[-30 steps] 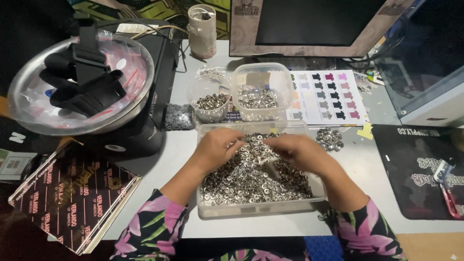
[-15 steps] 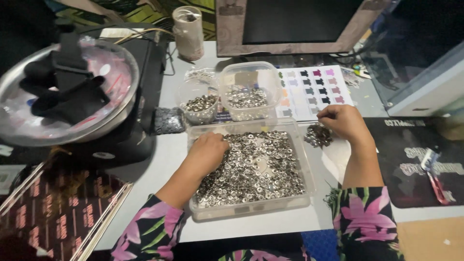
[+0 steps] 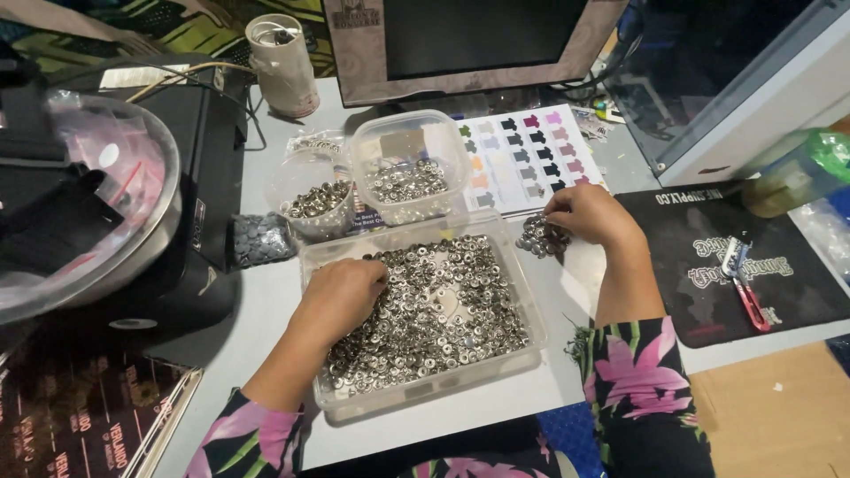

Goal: Sorting and inspecting small metal grommets from a large container at a workstation.

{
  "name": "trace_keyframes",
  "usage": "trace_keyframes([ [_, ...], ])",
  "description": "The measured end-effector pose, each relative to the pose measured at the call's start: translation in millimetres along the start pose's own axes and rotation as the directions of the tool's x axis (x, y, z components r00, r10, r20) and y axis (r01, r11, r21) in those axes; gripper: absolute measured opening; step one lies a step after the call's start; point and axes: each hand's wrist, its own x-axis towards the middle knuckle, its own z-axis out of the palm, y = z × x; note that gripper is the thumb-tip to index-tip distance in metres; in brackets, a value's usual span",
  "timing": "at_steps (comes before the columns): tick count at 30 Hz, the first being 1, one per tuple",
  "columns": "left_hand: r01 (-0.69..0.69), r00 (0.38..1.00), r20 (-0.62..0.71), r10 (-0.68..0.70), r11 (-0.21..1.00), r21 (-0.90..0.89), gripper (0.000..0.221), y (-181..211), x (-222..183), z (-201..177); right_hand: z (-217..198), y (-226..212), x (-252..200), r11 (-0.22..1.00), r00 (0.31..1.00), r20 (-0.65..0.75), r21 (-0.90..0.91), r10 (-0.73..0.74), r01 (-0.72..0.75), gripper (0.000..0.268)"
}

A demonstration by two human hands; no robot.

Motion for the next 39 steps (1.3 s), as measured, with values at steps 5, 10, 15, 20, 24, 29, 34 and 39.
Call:
trace_keyframes([
  [5, -0.287, 0.891, -0.421, 0.169, 0.929, -0.232, 0.02, -13, 6, 20, 11, -13, -6, 0.947, 0.956, -0.159, 0.169, -0.247, 0.273, 0.021],
  [10, -0.346, 0.874, -0.482, 0.055, 0.768, -0.539, 0.041, -1, -6, 5, 39, -81, -54, 0.68, 0.711, -0.159, 0.21, -0.685, 0.702, 0.02],
  [15, -0.434, 0.876, -0.435, 0.208, 0.731, -0.527, 0.053, 36, -21, -12, 58, -110, -89, 0.531, 0.552, -0.165, 0.155, -0.817, 0.833, 0.016],
  [20, -0.44, 0.887, -0.355, 0.296, 0.775, -0.454, 0.06, 43, -24, -17, 69, -109, -83, 0.48, 0.497, -0.156, 0.135, -0.854, 0.867, 0.008],
  [24, -0.352, 0.932, -0.249, 0.265, 0.827, -0.437, 0.05, 33, -24, -28, 80, -78, -61, 0.542, 0.554, -0.146, 0.118, -0.82, 0.832, 0.008],
  [29, -0.173, 0.978, -0.109, 0.178, 0.983, 0.055, 0.022, -19, 1, 17, 40, -48, -27, 0.833, 0.818, -0.239, 0.062, -0.523, 0.55, 0.012],
  [34, -0.144, 0.988, 0.087, 0.125, 0.957, 0.253, 0.011, -14, 1, 16, 4, -40, -24, 0.991, 0.987, -0.092, -0.036, -0.132, 0.129, 0.019],
  [39, -0.122, 0.986, 0.146, 0.083, 0.953, 0.277, 0.014, -25, 6, 31, -2, -26, -17, 0.991, 0.999, 0.049, -0.13, 0.019, -0.013, 0.025],
])
